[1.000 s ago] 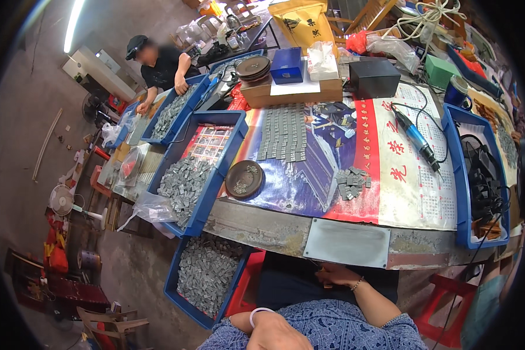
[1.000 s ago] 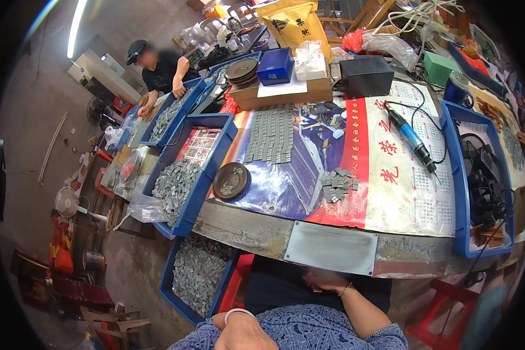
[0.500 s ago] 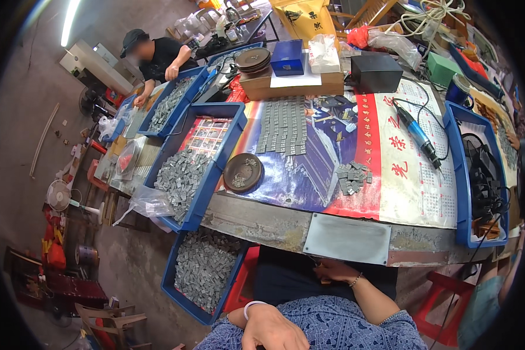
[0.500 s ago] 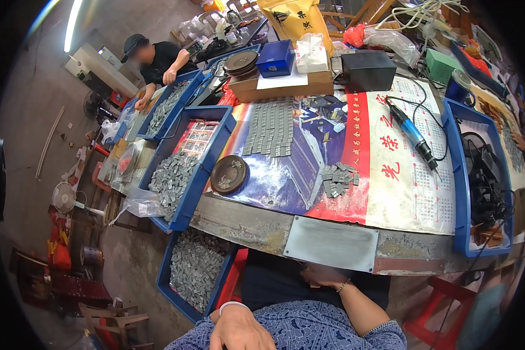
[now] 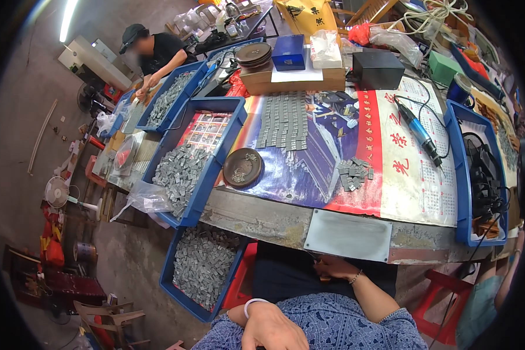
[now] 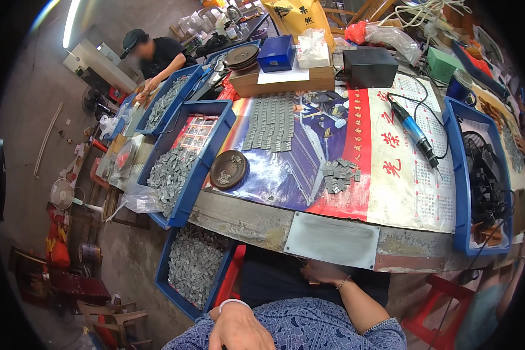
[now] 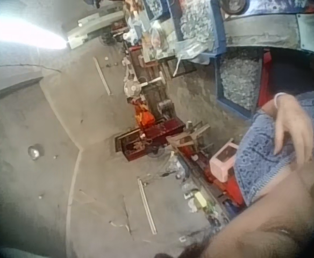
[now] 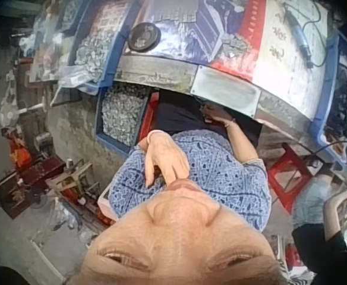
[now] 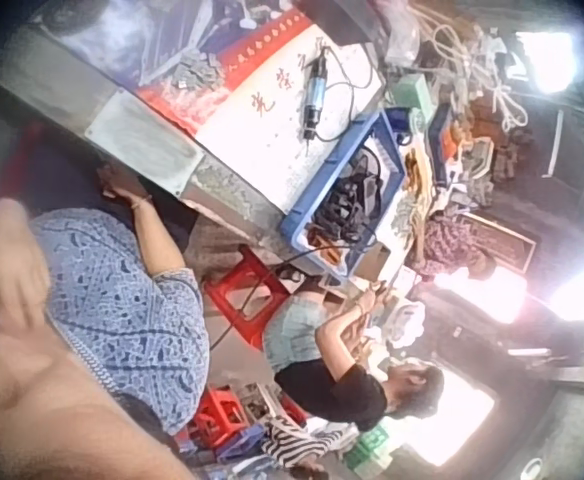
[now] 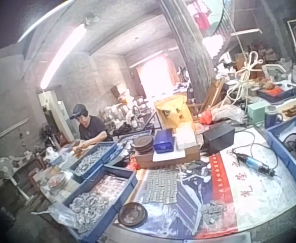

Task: Assembling small metal and plastic components by fitting them together using a manual hand tool at a workstation.

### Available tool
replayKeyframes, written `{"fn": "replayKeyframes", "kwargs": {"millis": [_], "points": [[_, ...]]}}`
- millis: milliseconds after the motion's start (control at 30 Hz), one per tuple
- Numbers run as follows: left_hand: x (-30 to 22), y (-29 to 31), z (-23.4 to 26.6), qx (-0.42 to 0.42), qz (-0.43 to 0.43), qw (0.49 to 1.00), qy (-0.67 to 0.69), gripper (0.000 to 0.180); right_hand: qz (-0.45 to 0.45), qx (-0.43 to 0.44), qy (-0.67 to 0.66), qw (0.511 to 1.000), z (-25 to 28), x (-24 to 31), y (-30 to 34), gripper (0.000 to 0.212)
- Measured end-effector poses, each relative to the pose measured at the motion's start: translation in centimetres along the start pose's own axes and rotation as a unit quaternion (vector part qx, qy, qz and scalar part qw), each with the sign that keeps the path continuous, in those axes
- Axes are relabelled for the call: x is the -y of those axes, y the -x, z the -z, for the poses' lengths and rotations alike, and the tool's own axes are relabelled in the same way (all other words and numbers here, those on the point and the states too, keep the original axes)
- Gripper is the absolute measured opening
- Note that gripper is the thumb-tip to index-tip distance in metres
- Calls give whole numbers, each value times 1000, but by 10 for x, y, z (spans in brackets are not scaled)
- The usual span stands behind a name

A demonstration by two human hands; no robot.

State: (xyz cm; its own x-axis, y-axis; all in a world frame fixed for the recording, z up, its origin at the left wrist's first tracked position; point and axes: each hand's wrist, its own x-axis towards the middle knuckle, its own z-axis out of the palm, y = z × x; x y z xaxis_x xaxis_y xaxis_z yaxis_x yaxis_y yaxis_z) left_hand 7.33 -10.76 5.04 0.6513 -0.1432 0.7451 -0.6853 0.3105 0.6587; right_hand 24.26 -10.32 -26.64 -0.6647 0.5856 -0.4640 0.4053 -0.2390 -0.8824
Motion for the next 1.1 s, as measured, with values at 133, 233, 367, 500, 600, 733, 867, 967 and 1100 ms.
{"fn": "replayKeyframes", "kwargs": {"millis": [133, 233, 367, 500, 600, 733, 867, 967, 1100], "points": [[10, -8, -5, 26, 0, 1000, -2, 49, -8, 16, 19, 1000, 1, 3, 0, 21], [7, -10, 0, 25, -37, 999, 11, 51, -3, 0, -39, 999, -1, -4, 0, 21], [1, -2, 4, 16, -42, 999, 22, 52, 3, -4, -33, 999, 0, 8, 5, 21], [-2, -2, 2, -4, -43, 999, 32, 51, -18, -3, -60, 998, 1, 10, 5, 21], [3, -9, -3, -5, -16, 1000, 20, 51, -14, -4, -48, 999, -1, 2, 1, 21], [8, -10, -2, 10, -35, 999, 15, 53, -28, 20, -82, 996, -1, -6, 0, 20], [-1, -9, 2, -1, -51, 998, 25, 56, -14, -1, -75, 997, -4, -8, 0, 20], [-1, -2, 4, 8, -54, 998, 40, 57, -21, -7, -78, 997, 0, 15, 10, 25], [4, -9, -4, -15, -44, 999, 14, 57, -26, -46, 60, 997, 7, 77, 32, 31]]}}
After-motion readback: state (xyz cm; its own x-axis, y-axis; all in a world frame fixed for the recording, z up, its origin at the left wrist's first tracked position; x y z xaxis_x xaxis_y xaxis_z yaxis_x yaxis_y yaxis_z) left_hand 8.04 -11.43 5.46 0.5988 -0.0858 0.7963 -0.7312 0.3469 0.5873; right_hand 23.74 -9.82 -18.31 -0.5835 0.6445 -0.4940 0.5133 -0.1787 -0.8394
